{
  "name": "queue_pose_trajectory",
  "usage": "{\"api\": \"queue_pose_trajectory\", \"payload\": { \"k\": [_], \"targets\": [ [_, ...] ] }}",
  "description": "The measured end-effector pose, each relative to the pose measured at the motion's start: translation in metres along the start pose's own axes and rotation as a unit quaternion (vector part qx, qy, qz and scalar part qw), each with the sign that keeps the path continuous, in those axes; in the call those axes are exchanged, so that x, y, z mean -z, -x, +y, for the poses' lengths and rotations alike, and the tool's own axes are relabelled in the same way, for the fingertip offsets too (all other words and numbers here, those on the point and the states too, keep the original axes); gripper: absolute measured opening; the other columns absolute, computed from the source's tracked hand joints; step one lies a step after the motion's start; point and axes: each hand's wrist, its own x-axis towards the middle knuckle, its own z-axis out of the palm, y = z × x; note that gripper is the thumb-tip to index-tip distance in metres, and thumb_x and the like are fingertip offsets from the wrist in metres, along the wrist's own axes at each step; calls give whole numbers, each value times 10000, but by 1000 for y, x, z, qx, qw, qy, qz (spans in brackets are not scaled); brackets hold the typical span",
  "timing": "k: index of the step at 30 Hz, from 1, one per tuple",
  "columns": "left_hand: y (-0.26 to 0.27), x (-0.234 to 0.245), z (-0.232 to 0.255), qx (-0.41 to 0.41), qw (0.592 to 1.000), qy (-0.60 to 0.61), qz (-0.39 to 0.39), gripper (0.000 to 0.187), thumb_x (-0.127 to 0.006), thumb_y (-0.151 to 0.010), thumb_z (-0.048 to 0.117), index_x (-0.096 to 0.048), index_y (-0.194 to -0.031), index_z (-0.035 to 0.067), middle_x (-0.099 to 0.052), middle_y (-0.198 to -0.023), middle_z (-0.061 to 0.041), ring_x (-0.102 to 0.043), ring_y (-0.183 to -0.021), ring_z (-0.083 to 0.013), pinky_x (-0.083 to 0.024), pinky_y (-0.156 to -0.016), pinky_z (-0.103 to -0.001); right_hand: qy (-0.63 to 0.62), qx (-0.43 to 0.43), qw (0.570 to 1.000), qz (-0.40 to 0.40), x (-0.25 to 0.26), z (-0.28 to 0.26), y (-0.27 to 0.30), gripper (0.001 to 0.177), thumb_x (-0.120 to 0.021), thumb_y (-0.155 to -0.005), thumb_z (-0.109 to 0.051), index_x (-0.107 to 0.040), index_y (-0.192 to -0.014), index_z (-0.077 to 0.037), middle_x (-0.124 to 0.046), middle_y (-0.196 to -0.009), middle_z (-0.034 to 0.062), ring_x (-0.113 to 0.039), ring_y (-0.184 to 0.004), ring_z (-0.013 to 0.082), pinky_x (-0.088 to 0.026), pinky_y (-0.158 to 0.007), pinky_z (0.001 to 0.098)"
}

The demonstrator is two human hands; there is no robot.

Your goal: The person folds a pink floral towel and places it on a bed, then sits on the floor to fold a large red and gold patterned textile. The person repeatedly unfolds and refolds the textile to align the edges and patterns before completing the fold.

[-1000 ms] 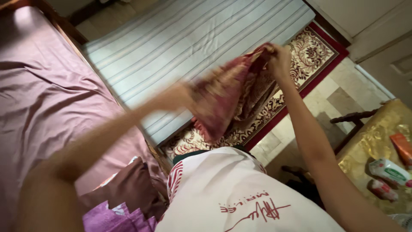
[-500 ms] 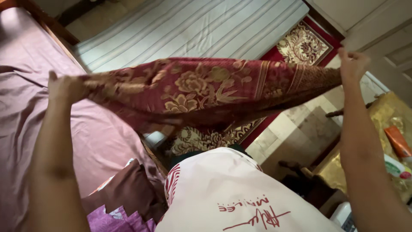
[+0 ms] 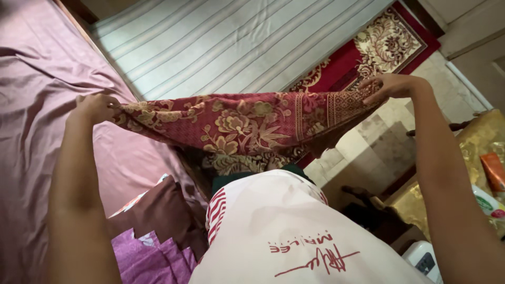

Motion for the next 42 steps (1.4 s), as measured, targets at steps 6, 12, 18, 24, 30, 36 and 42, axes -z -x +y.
{"api": "queue_pose_trajectory", "payload": {
  "k": [6, 12, 18, 24, 30, 36, 42],
  "targets": [
    [15, 5, -6, -18, 985, 164, 41, 450, -847, -780, 526, -847, -994, 131, -679, -1352, -26, -741, -903, -283, -580, -818, -469, -209, 46, 971, 110, 11, 37, -27, 356, -746, -908, -183, -739, -1238, -50, -756, -1124, 113, -705, -980, 256, -587, -804, 392],
    [12, -12, -20, 258, 720, 575, 291, 220, -832, -924, 155, -764, -986, -44, -751, -882, -74, -695, -686, -111, -589, -606, -270, -405, 79, 772, 483, 24, 84, -26, 175, -817, -994, -76, -736, -1048, 68, -722, -946, 76, -666, -807, 152, -533, -664, 304],
    [13, -17, -34, 244, 718, 599, 258, 273, -763, -991, 186, -726, -1092, -65, -711, -958, -86, -663, -780, -157, -561, -701, -323, -140, -120, 882, 434, 31, 98, -6, 461, -762, -1070, -343, -717, -1006, 111, -667, -817, 170, -616, -663, 257, -491, -573, 409],
    [15, -12, -3, 79, 679, 729, 35, 324, -667, -1047, 232, -692, -1146, -75, -709, -1057, -81, -676, -916, -181, -568, -845, -346, -280, -53, 947, 148, 18, 86, -38, 552, -728, -989, -427, -699, -1143, 103, -725, -1044, 139, -657, -853, 213, -537, -756, 387],
    [-16, 69, 51, 26, 710, 703, 34, 303, -703, -1061, 227, -717, -1123, -69, -717, -1002, -112, -671, -837, -186, -534, -752, -334, -472, 91, 874, 77, 50, 34, -71, 324, -643, -1098, -286, -668, -1156, 32, -704, -1136, 118, -686, -1003, 217, -570, -924, 402],
    [-28, 139, 158, -77, 746, 657, 81, 265, -733, -1017, 220, -746, -1030, -44, -755, -935, -116, -733, -796, -153, -625, -732, -282, -586, 109, 799, 79, 45, -70, -83, 276, -584, -1122, -287, -622, -1173, -19, -707, -1157, 129, -715, -1086, 248, -608, -1020, 465],
    [-28, 174, 214, -118, 646, 733, 176, 266, -714, -1033, 226, -780, -996, -29, -764, -881, -81, -714, -718, -124, -632, -684, -298, -739, 120, 643, 162, 47, -114, -89, 311, -608, -1016, -282, -638, -1144, 0, -732, -1232, 197, -726, -1195, 340, -585, -1005, 512]
  ]
}}
